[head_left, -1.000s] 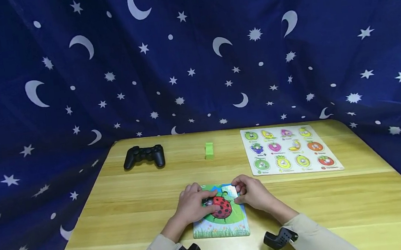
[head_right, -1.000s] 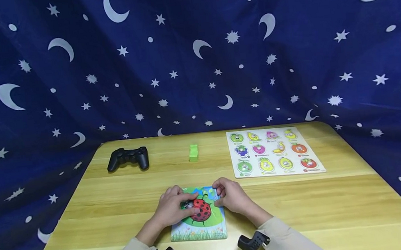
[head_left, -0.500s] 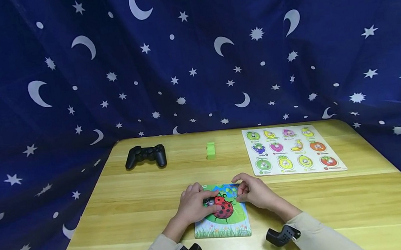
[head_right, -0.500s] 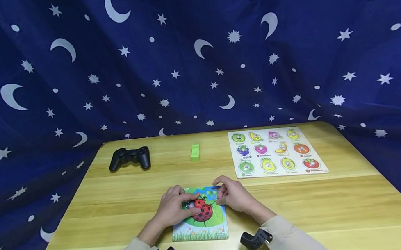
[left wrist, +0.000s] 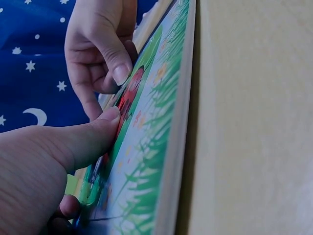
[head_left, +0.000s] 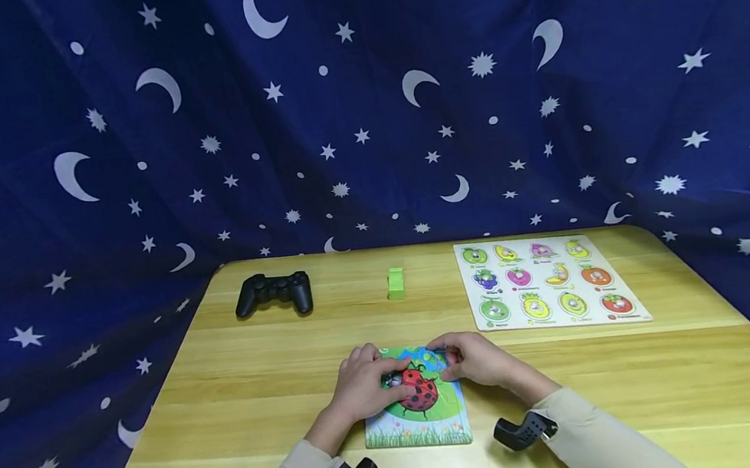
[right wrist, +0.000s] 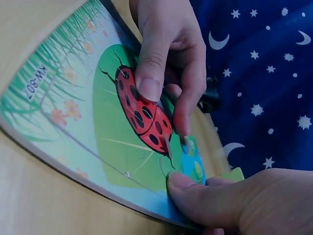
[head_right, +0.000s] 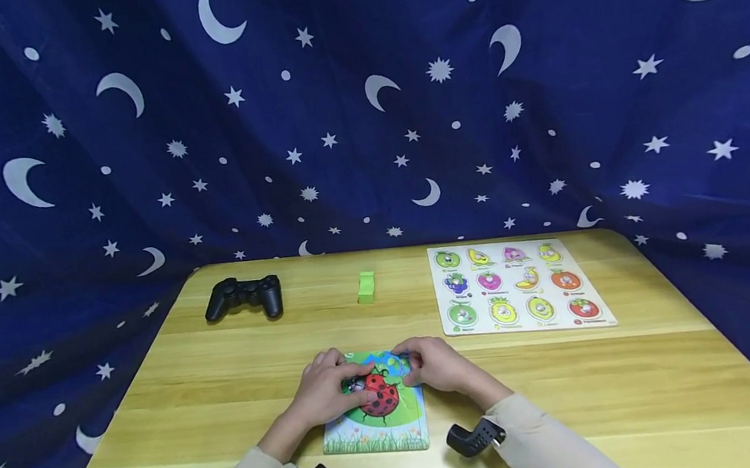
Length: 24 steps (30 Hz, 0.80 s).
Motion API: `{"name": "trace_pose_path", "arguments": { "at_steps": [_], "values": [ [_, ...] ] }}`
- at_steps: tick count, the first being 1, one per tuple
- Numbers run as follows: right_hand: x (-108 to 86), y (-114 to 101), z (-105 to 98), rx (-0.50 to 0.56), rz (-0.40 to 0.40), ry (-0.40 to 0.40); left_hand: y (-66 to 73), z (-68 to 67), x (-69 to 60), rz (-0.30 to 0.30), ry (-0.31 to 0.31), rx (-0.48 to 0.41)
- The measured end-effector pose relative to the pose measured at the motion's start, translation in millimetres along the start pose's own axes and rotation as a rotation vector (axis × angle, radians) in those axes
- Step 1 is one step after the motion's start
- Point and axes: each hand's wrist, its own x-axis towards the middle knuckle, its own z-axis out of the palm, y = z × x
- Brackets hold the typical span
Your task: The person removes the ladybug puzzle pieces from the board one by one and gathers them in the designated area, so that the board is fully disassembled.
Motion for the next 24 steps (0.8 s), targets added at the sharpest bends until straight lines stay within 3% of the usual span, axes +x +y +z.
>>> {"name": "trace_pose_path", "arguments": {
  "at_steps": [15,24],
  "values": [
    [-8.6,8,8,0.053,-0.077,0.145,-1.9,2.5,0.1,-0.004,0.012,0.004],
    [-14.5,11,7,-0.003,-0.099,0.199,-0.7,0.7,-0.1,0.004,0.004,-0.002]
  ]
}}
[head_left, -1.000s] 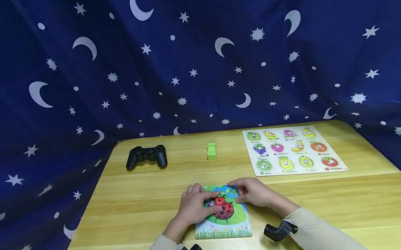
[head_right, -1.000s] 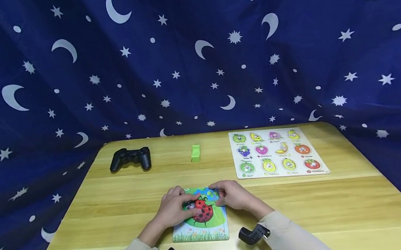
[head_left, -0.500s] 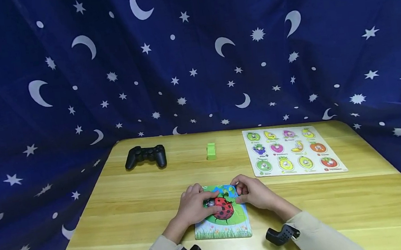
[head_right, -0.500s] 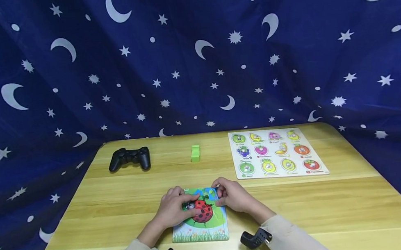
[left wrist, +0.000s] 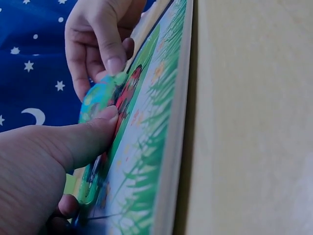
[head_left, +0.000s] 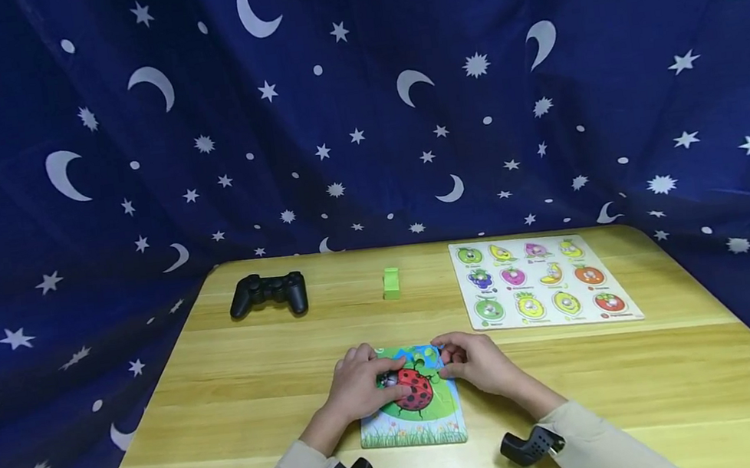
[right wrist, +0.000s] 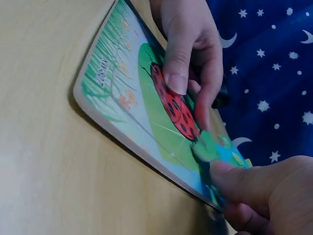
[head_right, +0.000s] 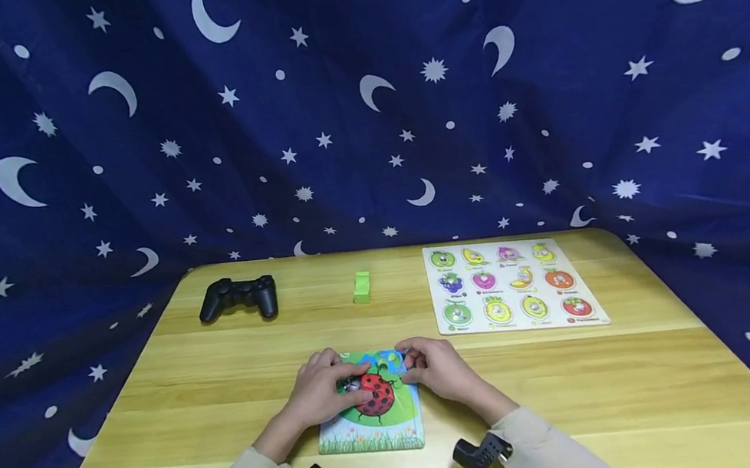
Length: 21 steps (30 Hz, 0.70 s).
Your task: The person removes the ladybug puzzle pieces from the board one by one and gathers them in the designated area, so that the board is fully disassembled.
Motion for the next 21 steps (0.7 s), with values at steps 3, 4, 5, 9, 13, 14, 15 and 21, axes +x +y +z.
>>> {"name": "trace_pose_path", "arguments": {
  "at_steps": [3,4,5,9,13,14,15,21],
  "values": [
    [-5.7,0,-5,-0.011,-0.005,0.020,0.0,-0.3,0.1,-0.002,-0.005,-0.008],
    [-8.7,0,-7,-0.014,-0.005,0.025,0.0,0.0,0.1,-0.001,-0.006,-0.012],
    [-12.2,1,-11,-0.021,-0.004,0.029,0.1,0.0,0.4,0.000,-0.007,-0.015],
    [-31.5,6,-26,-0.039,0.013,0.046,0.9,0.0,0.7,0.004,-0.009,-0.026],
    [-54.2,17,-46,-0.065,0.088,0.075,2.0,0.5,0.0,0.007,-0.008,-0.032],
    [-60.0,20,-51,-0.078,0.108,0.083,2.1,0.8,-0.2,0.007,-0.009,-0.033],
    [-65.7,23,-56,-0.095,0.127,0.091,2.0,1.2,-0.4,0.006,-0.011,-0.034],
    [-93.4,43,-86,-0.198,0.173,0.149,-1.0,2.0,-1.7,0.004,0.003,-0.023]
  ]
}}
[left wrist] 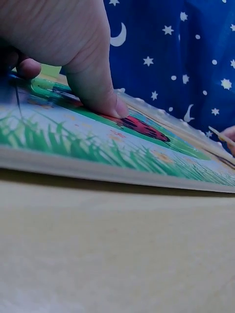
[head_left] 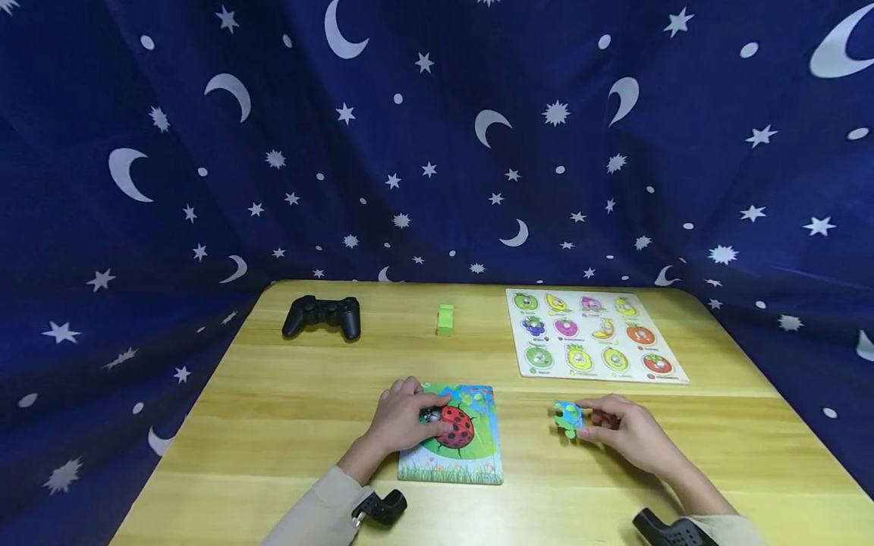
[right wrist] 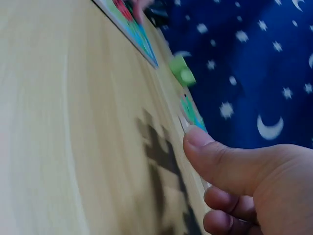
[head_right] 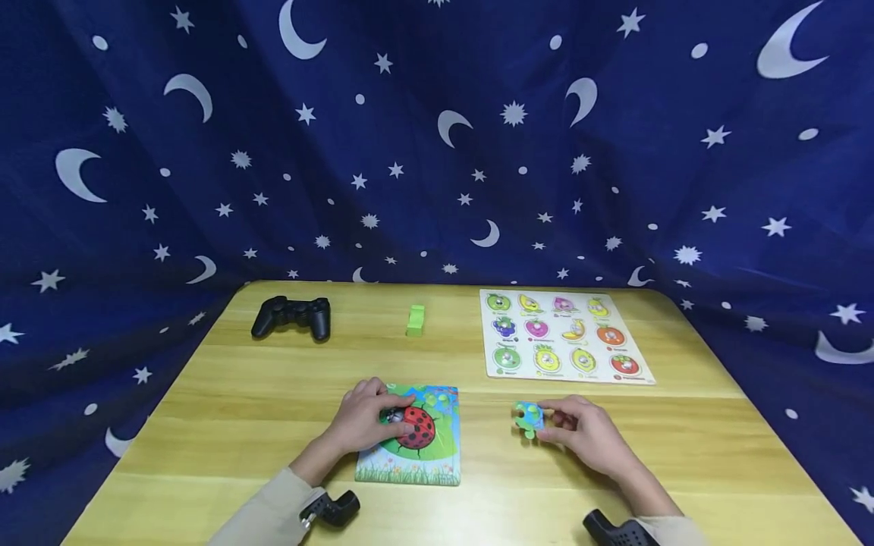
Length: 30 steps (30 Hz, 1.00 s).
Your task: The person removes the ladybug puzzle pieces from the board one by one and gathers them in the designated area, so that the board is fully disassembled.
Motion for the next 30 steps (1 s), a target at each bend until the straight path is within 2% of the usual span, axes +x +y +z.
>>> {"name": "trace_pose_path", "arguments": {
  "at_steps": [6,10,20,30],
  "values": [
    [-6.8,18,-15,-0.100,0.005,0.027,-0.1,-2.9,-0.7,-0.006,0.015,0.009],
    [-6.2,25,-21,-0.119,-0.006,0.023,0.6,-4.0,0.0,0.002,0.019,-0.003],
    [0.4,34,-31,-0.184,0.039,-0.032,-2.8,-2.0,0.8,-0.002,-0.040,-0.028],
    [3.0,38,-34,-0.232,0.065,-0.076,-3.3,-7.9,1.4,0.008,-0.071,-0.033]
  ]
}}
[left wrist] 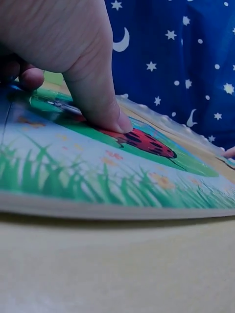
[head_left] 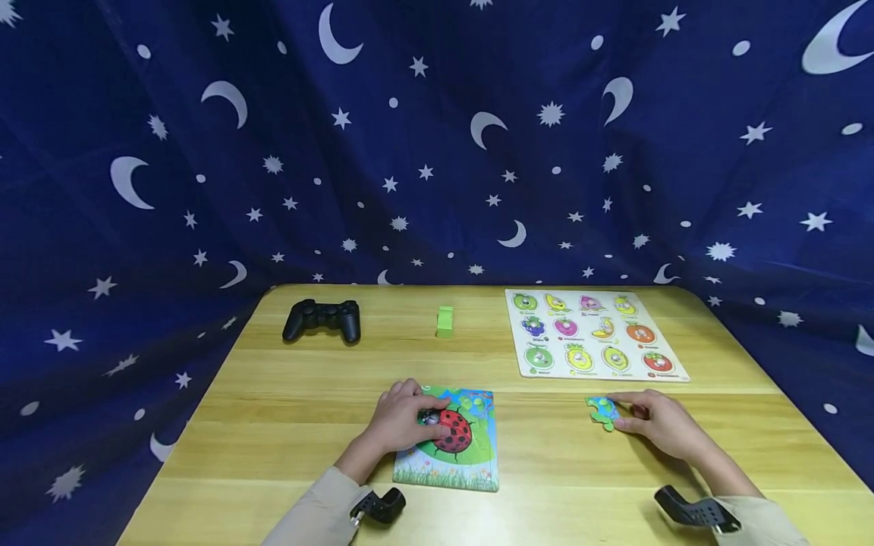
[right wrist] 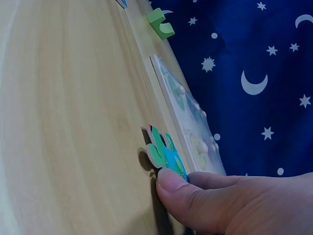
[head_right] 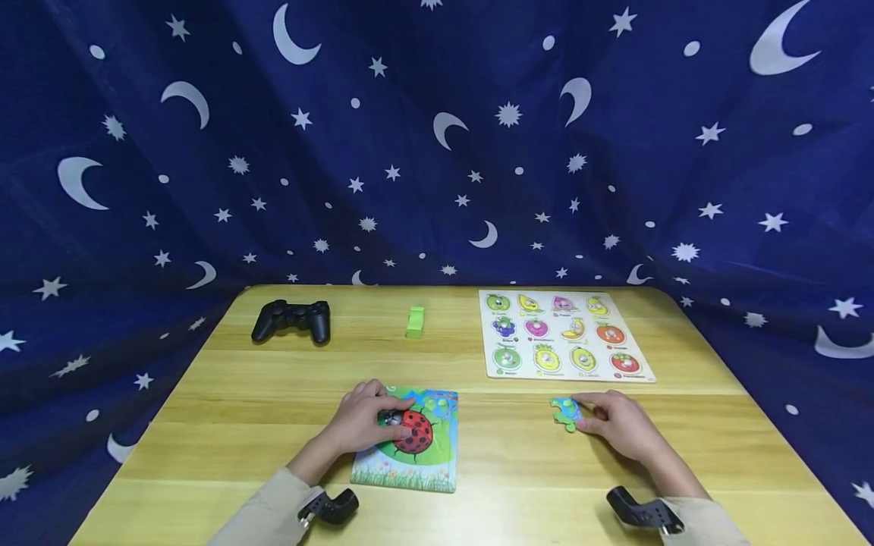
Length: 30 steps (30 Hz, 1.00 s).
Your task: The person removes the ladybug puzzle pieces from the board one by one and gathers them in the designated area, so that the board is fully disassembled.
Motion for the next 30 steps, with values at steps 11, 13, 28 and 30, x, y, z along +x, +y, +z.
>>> {"name": "trace_pose_path", "arguments": {
  "at_steps": [11,13,28,30],
  "values": [
    [2.3,-0.2,-1.4,0.016,0.033,-0.050,0.9,-2.4,-0.9,-0.006,-0.009,0.005],
    [2.0,0.1,-1.5,0.028,0.030,-0.051,1.2,-2.8,-1.4,-0.004,-0.005,0.005],
    [1.3,-0.1,-2.6,0.036,0.047,-0.037,0.1,-1.5,-2.0,0.008,0.011,0.012],
    [1.3,0.1,-2.6,0.039,0.039,-0.036,0.4,-1.5,-2.2,0.008,0.012,0.011]
  ]
}}
